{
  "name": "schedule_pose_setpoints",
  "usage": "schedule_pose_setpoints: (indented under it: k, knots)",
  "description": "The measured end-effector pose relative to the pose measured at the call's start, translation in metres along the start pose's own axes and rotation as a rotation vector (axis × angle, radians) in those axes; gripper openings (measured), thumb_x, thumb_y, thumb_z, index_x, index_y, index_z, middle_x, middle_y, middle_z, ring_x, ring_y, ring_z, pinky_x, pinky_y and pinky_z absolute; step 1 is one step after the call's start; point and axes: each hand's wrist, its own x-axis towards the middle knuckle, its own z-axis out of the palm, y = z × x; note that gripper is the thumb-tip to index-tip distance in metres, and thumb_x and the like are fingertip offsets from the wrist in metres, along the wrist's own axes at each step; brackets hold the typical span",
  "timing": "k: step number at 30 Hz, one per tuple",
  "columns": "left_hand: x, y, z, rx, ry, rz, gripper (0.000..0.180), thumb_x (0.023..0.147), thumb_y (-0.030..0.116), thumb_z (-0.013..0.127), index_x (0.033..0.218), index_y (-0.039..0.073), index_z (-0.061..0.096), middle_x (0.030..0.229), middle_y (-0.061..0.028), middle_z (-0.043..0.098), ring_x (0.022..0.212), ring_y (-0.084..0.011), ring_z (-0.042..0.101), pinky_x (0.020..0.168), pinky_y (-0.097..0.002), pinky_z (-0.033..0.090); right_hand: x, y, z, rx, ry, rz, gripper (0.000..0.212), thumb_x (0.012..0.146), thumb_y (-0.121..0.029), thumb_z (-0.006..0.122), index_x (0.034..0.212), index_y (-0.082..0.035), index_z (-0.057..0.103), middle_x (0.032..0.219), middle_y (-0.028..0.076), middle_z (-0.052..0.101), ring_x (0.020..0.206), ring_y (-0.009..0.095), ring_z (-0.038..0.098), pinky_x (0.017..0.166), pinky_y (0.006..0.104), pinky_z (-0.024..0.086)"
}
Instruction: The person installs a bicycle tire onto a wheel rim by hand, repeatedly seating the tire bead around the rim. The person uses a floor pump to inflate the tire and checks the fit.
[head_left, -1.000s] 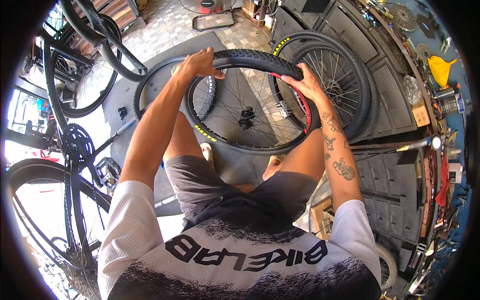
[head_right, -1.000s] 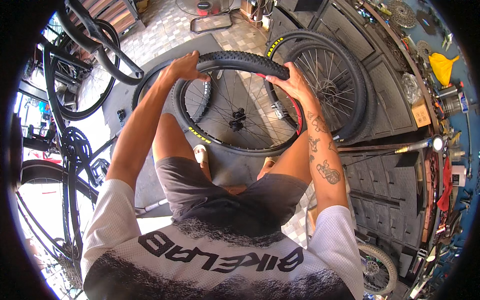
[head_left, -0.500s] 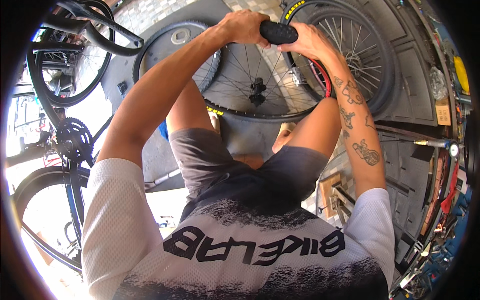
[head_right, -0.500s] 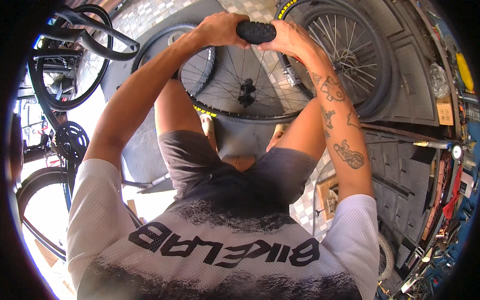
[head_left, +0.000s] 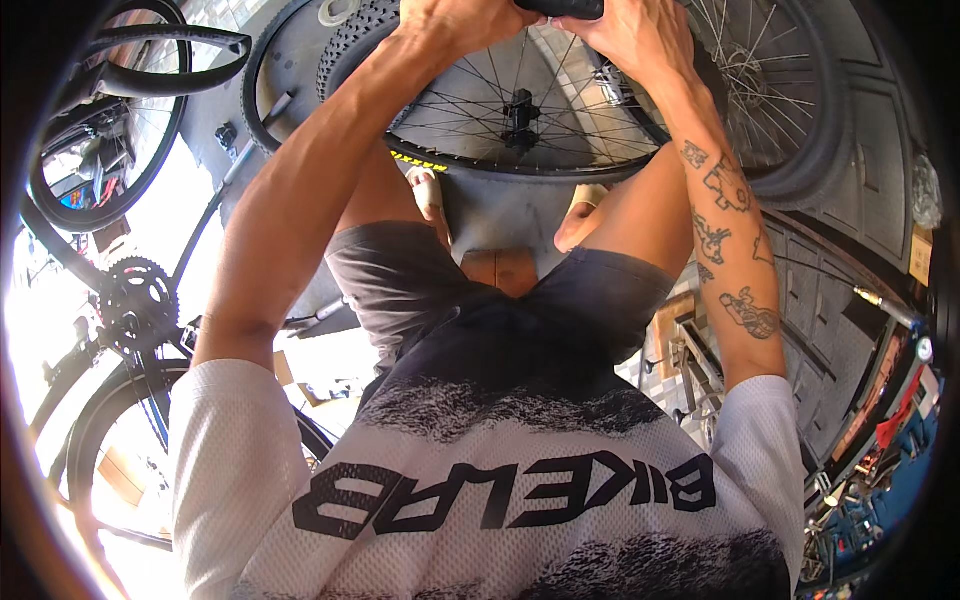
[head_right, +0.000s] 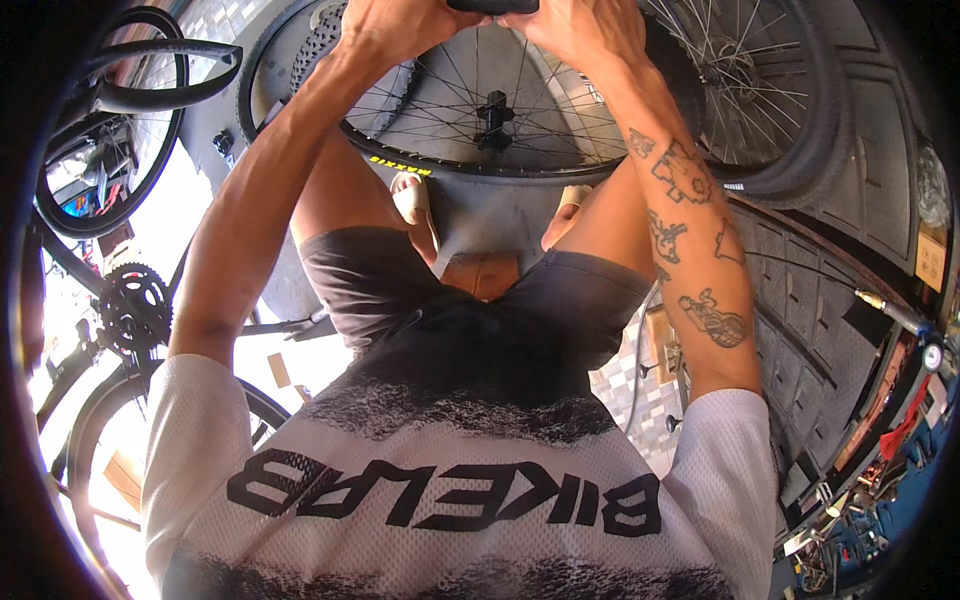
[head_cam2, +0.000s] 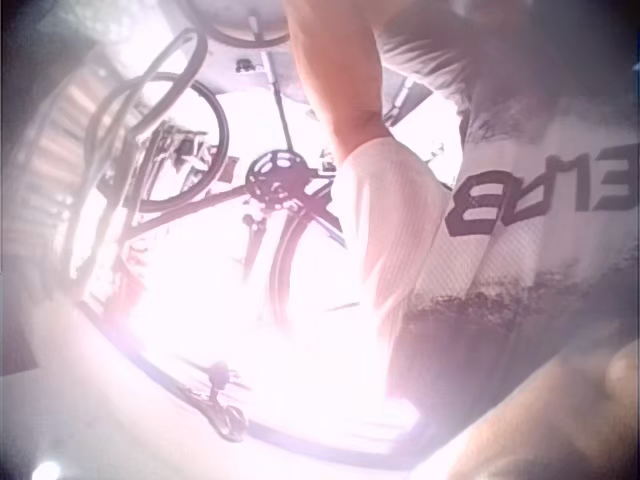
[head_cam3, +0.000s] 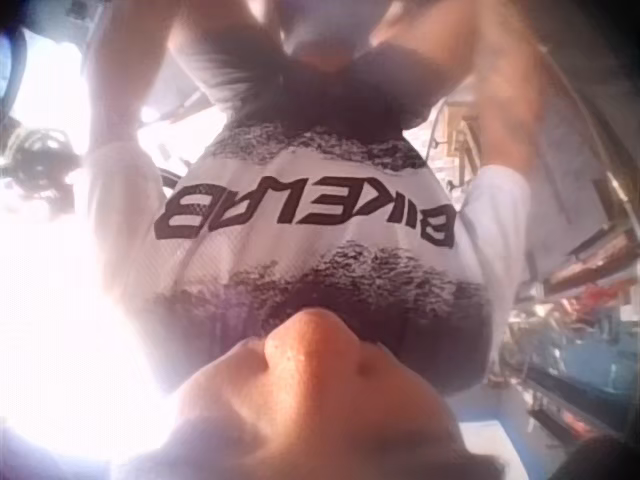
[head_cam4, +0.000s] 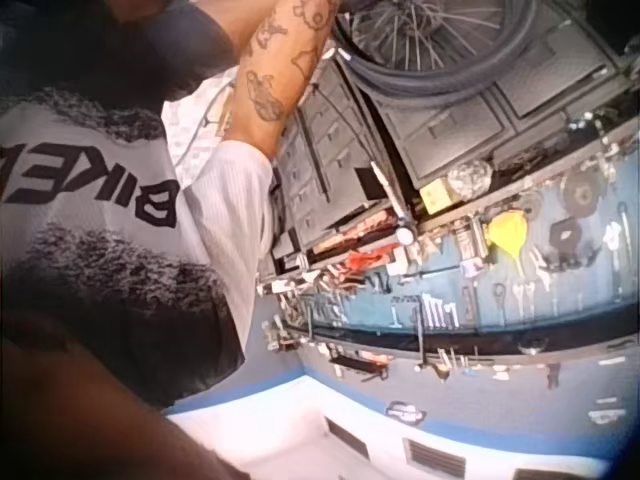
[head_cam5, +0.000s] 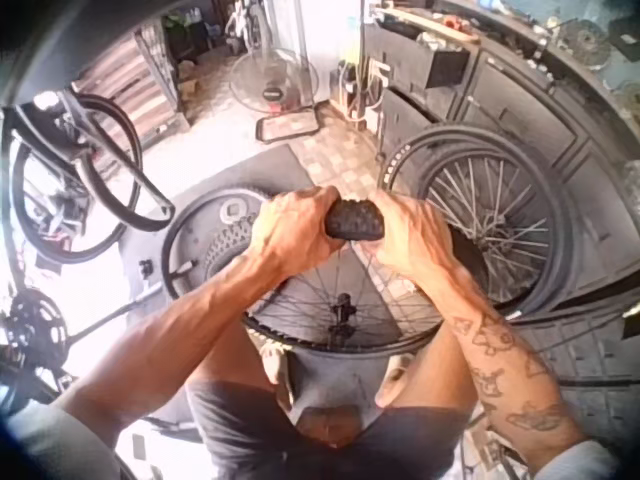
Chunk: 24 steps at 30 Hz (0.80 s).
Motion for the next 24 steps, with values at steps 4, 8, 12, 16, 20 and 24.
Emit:
schedule_pose_setpoints:
  k: [4, 8, 12, 16, 20, 24]
  knots:
    - [0.002, -0.005, 0.015, 0.007, 0.159, 0.104, 0.033, 0.077, 0.028, 0.083, 0.097, 0.007, 0.065, 0.093, -0.0142, 0.073, 0.090, -0.0399, 0.072, 0.080, -0.0500, 0.057, 0.000, 0.003, 0.012, 0.013, 0.163, -0.073, 0.045, 0.068, -0.012, 0.088, 0.107, -0.007, 0.067, 0.102, 0.016, 0.073, 0.095, 0.040, 0.071, 0.081, 0.0487, 0.056]
    - [-0.008, -0.005, 0.023, 0.077, 0.258, 0.106, 0.036, 0.075, 0.028, 0.086, 0.097, 0.008, 0.066, 0.095, -0.0127, 0.073, 0.093, -0.0378, 0.071, 0.082, -0.0486, 0.056, -0.004, -0.002, 0.019, 0.024, 0.301, -0.135, 0.046, 0.066, -0.013, 0.090, 0.105, -0.008, 0.067, 0.100, 0.014, 0.073, 0.093, 0.037, 0.071, 0.081, 0.0478, 0.056]
    - [0.001, -0.010, 0.005, -0.013, -0.001, -0.006, 0.046, 0.073, 0.032, 0.090, 0.103, 0.005, 0.066, 0.091, -0.0197, 0.075, 0.090, -0.0410, 0.073, 0.081, -0.0523, 0.057, -0.003, 0.002, 0.010, 0.008, 0.096, -0.064, 0.053, 0.065, -0.020, 0.094, 0.108, -0.005, 0.067, 0.104, 0.017, 0.074, 0.096, 0.039, 0.071, 0.082, 0.0489, 0.057]
    - [0.041, -0.010, -0.019, 0.152, -0.356, 0.140, 0.055, 0.070, 0.037, 0.091, 0.107, 0.002, 0.069, 0.093, -0.0232, 0.076, 0.093, -0.0437, 0.074, 0.081, -0.0521, 0.058, 0.013, 0.009, -0.004, -0.002, -0.085, -0.023, 0.064, 0.067, -0.031, 0.095, 0.116, -0.003, 0.066, 0.108, 0.023, 0.073, 0.102, 0.041, 0.071, 0.086, 0.0487, 0.057]
    - [0.060, 0.007, -0.012, 0.141, -0.534, 0.193, 0.051, 0.069, 0.037, 0.089, 0.104, 0.003, 0.073, 0.098, -0.0224, 0.076, 0.097, -0.0411, 0.074, 0.084, -0.0523, 0.058, 0.030, 0.023, -0.027, 0.046, -0.322, -0.060, 0.064, 0.066, -0.038, 0.090, 0.113, 0.000, 0.069, 0.099, 0.027, 0.074, 0.095, 0.043, 0.073, 0.083, 0.0483, 0.057]
    - [0.038, 0.024, -0.001, 0.223, -0.321, 0.110, 0.047, 0.073, 0.040, 0.086, 0.106, 0.008, 0.073, 0.096, -0.0211, 0.077, 0.093, -0.0406, 0.075, 0.083, -0.0520, 0.059, 0.015, 0.027, -0.027, 0.093, -0.304, -0.015, 0.056, 0.066, -0.035, 0.089, 0.105, -0.001, 0.070, 0.091, 0.024, 0.075, 0.090, 0.044, 0.073, 0.081, 0.0490, 0.057]
